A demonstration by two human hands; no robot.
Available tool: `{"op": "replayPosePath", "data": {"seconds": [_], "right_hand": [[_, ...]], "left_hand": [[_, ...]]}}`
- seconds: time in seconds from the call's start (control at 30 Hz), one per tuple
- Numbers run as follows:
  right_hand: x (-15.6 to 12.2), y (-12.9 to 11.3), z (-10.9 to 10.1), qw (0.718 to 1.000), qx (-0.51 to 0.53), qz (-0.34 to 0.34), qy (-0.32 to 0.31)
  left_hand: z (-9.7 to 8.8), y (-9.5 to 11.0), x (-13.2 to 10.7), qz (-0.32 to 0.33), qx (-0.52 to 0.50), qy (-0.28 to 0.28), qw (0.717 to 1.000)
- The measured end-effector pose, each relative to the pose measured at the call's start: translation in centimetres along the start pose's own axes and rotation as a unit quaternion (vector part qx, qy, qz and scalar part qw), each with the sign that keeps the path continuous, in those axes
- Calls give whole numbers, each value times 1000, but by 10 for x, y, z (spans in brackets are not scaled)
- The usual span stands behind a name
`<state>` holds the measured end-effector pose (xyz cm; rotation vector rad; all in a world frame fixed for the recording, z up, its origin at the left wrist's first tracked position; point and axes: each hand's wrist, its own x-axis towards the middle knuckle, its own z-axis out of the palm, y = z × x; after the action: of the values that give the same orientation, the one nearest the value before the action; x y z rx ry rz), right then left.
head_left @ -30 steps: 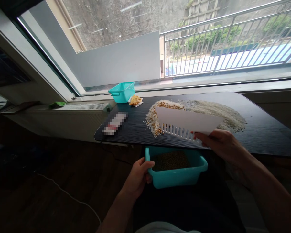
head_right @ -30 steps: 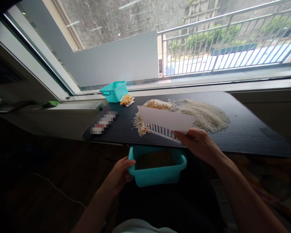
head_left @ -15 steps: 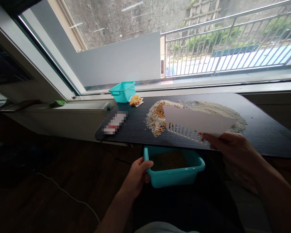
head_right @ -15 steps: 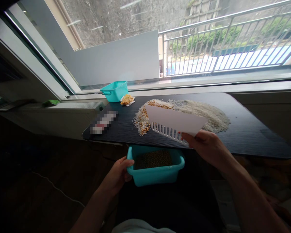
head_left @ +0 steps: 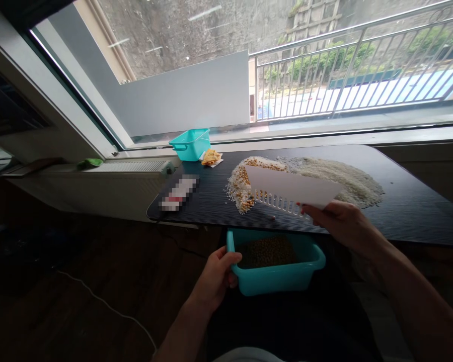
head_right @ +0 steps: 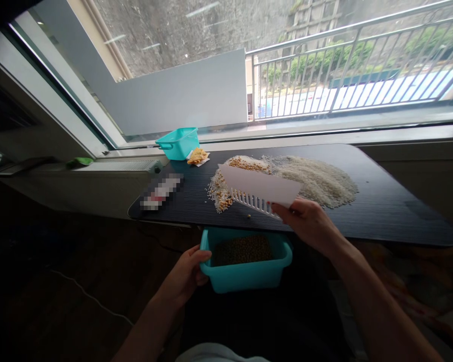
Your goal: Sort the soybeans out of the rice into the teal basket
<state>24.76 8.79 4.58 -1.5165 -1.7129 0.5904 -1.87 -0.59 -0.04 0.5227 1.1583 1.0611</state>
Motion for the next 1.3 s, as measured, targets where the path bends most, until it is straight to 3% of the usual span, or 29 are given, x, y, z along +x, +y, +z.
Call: {"op": "replayPosePath", "data": {"seconds": [0.17,0.3,0.4,0.93,1.03,1.13,1.3], "right_hand": [[4,-20,39,994,83,-37,-66],[1,-26,63,991,99,-35,-78],[-1,-24,61,994,87,-19,-63],[-17,-5,4,994,61,73,56],[-22,-16,13,994,96,53,30],[-25,-27,36,992,119,0,-38],[-25,-26,65,988,117,-41,-89]], "left_hand": [[0,-1,1,-3,-2,-2,1000],[0,-2,0,-6,-6,8,1000],[-1,-3,0,-7,-11,9,1000],[7,0,2,3,-1,-17,1000],[6,-3,5,4,6,-22,1000],[3,-4,6,4,16,-21,1000],[-1,-4,4,2,11,3,1000]]}}
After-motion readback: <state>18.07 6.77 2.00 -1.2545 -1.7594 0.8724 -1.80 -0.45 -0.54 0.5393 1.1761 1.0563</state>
